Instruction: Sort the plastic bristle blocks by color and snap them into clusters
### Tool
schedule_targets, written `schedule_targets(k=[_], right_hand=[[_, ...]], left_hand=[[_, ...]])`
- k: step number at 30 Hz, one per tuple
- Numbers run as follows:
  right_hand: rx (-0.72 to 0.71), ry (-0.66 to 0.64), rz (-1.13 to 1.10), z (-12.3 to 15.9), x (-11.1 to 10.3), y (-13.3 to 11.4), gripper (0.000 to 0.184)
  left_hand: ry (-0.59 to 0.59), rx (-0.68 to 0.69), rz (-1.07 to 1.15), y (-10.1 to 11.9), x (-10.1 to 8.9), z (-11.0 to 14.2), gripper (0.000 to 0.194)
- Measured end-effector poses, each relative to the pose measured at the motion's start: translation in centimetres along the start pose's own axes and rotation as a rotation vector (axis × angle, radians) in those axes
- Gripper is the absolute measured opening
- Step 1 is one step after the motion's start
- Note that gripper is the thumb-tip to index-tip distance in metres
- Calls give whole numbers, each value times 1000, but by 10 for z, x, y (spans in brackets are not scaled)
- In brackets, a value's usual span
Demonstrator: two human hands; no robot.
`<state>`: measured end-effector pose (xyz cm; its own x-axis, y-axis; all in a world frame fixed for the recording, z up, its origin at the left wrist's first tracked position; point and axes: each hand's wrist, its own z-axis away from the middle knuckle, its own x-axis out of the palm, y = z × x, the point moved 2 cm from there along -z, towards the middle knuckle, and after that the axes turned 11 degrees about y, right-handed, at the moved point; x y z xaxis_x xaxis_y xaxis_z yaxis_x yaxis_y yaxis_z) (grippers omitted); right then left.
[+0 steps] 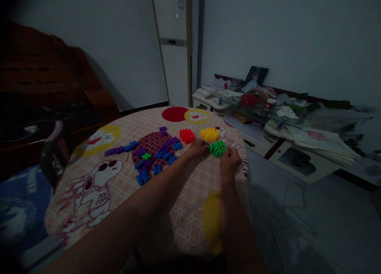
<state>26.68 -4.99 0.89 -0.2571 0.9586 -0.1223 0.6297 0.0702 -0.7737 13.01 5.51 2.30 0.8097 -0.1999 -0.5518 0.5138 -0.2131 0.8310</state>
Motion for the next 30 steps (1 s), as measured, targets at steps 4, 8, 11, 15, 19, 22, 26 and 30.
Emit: schedule_targets(k=[4,8,11,15,19,22,26,30], right_hand=[[19,-3,-13,-1,0,-3,26],[33,3,-1,-1,0,-2,25],[15,-1,17,-1,0,0,25],[-14,-6,18,0,-2,0,25],[-17,-12,23,0,-3,-2,24],[0,-11,13,0,-2,-3,24],[3,2,11,-1,0,-3,24],[-9,-7,13,-1,0,-4,24]], left_hand=[[4,18,5,2,2,2,25],[12,92,-59,10,-4,8,28],[12,163,-153,14,-13,14,24],[45,272,-227,12,-47,26,28],[53,311,-439,-4,-110,43,24],[103,205,-729,-28,-161,57,18],[56,50,-912,-64,-202,70,11],[30,33,-871,-85,-213,73,9]])
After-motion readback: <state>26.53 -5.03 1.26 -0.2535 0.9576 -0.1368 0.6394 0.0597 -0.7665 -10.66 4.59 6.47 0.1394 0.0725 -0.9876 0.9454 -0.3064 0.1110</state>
